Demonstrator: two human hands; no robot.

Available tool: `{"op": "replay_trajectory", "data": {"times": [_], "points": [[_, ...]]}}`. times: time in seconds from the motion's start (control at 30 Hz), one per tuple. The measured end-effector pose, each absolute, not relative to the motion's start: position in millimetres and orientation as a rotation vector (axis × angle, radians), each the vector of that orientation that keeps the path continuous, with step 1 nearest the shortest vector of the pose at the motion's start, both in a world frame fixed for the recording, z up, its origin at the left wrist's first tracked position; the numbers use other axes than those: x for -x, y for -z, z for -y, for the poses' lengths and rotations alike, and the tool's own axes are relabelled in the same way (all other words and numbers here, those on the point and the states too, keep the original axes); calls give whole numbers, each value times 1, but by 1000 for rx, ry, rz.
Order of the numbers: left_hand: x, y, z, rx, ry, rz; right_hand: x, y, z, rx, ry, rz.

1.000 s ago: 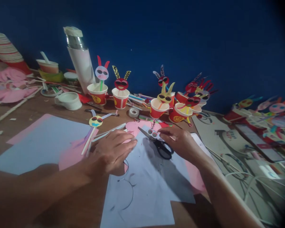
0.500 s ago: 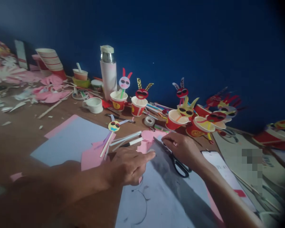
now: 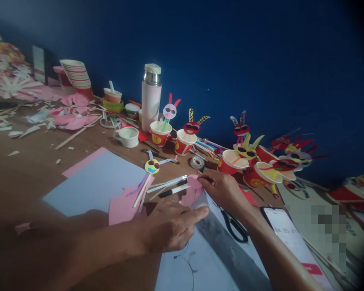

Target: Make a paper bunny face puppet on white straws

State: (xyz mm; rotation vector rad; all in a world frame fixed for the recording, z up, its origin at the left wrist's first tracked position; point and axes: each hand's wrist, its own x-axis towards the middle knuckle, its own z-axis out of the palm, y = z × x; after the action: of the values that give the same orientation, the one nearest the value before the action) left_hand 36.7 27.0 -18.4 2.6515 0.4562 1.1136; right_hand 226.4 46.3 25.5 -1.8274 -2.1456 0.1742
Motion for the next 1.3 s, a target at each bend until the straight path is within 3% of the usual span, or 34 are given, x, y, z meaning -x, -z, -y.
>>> {"op": "replay_trajectory", "data": {"times": [0.37,0.83,1.3], "points": [[-40,17,-26,-2640,-1145,-474,-229,-23,-34,1902,59,2216],[-35,16,-25,-2711,-978,-551,-172,2,-117,1623,213,2556],[-40,19,-27,-2659,-1122,-478,-190,7,-91,1787,362,2337]]}}
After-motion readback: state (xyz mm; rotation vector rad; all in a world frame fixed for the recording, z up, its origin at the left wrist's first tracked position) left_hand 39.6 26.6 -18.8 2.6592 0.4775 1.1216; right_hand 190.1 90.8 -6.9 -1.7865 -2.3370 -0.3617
